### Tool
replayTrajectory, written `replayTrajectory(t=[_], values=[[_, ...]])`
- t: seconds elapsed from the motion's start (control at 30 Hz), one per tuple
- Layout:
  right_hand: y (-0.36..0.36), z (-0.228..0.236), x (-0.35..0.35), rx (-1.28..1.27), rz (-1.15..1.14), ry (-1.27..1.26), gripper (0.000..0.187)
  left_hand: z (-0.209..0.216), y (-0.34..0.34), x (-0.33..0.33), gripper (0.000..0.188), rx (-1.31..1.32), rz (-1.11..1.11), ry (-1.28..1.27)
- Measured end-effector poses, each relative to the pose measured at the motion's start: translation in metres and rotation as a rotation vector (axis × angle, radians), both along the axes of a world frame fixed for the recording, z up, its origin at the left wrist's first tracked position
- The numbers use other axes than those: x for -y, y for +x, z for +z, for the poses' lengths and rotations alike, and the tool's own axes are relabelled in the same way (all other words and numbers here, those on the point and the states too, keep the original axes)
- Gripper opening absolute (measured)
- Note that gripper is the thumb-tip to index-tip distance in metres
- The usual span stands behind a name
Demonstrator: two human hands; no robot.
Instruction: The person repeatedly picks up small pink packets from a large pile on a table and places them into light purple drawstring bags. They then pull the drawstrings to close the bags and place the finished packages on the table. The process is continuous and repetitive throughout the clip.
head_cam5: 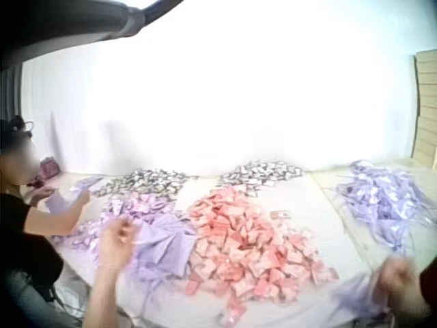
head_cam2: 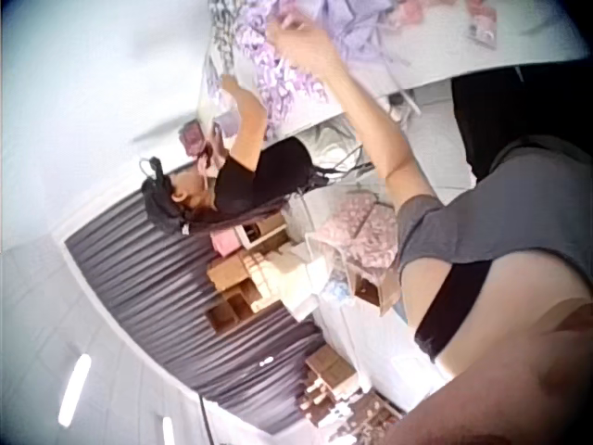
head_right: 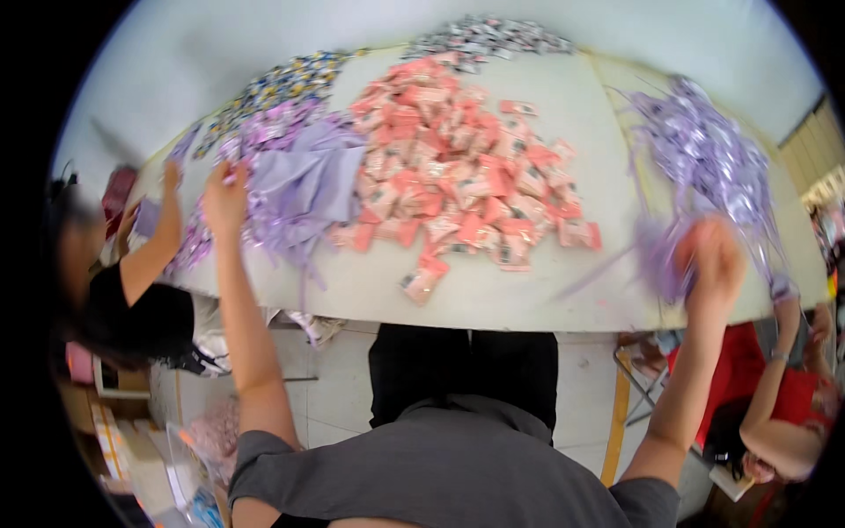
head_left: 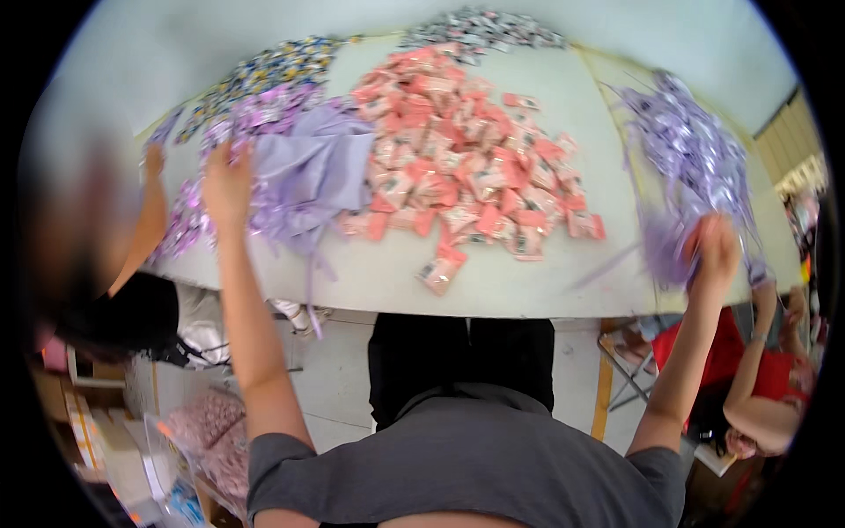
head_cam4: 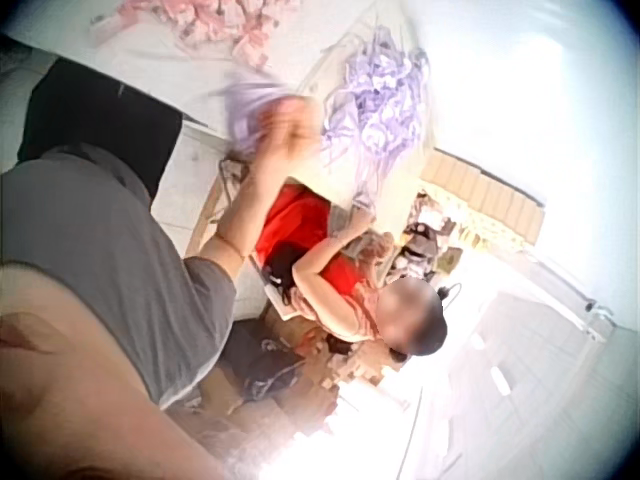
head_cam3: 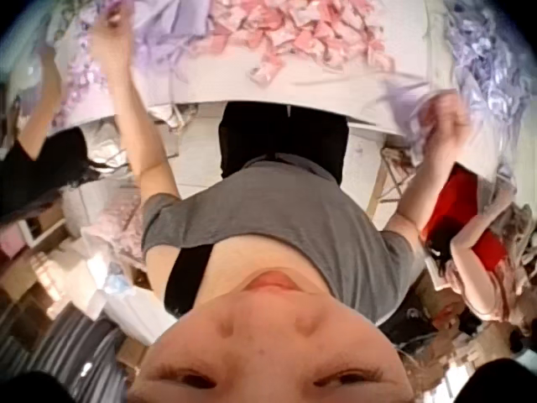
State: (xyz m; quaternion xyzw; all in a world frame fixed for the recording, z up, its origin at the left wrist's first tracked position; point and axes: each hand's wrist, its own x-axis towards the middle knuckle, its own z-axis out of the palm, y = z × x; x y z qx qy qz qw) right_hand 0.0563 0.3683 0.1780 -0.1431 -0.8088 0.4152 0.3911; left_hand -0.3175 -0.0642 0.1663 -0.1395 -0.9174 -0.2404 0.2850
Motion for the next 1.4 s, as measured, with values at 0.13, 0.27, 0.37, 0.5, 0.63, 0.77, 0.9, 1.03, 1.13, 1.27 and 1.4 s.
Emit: replayTrajectory(t=[0.13,0.27,0.37,0.5,0.63,0.77,0.9,1.03,1.13,1.27,1.4], values=[[-0.043,-0.005,-0.123,0.210,-0.701,0.580,0.015,-0.069,-0.125,0.089,0.044,0.418,0.177,-0.311],[-0.072,-0.052,-0.086,0.349,-0.323,0.899,0.033,-0.085,-0.143,0.075,0.033,0.369,-0.088,-0.059],[-0.081,-0.067,-0.012,0.556,0.316,0.669,0.042,-0.087,-0.126,0.061,0.029,0.290,-0.157,0.005],[-0.097,-0.058,-0.023,0.496,0.361,0.476,0.023,-0.080,-0.129,0.059,0.015,0.491,-0.121,-0.091],[-0.196,-0.033,-0.072,0.195,0.245,0.239,0.018,-0.063,-0.100,0.037,0.009,0.241,-0.107,-0.025],[-0.366,-0.093,-0.139,0.175,0.140,0.593,0.043,-0.042,-0.078,-0.012,0.012,-0.120,-0.012,-0.007],[-0.473,-0.136,-0.173,0.126,-0.014,0.689,0.048,-0.010,-0.055,-0.019,0.016,0.249,-0.131,0.323],[-0.501,-0.142,-0.171,0.276,-0.015,0.631,0.041,0.006,0.000,-0.033,0.018,0.412,-0.375,0.665],[-0.494,-0.139,-0.168,0.209,-0.063,0.667,0.033,-0.007,-0.003,0.011,0.020,0.659,-0.234,0.539],[-0.483,-0.151,-0.171,0.191,-0.116,0.754,0.026,0.010,-0.009,-0.007,0.019,0.528,-0.219,0.506],[-0.436,-0.122,-0.145,0.375,0.009,0.816,0.025,0.052,0.012,-0.053,0.039,0.351,-0.415,0.592]])
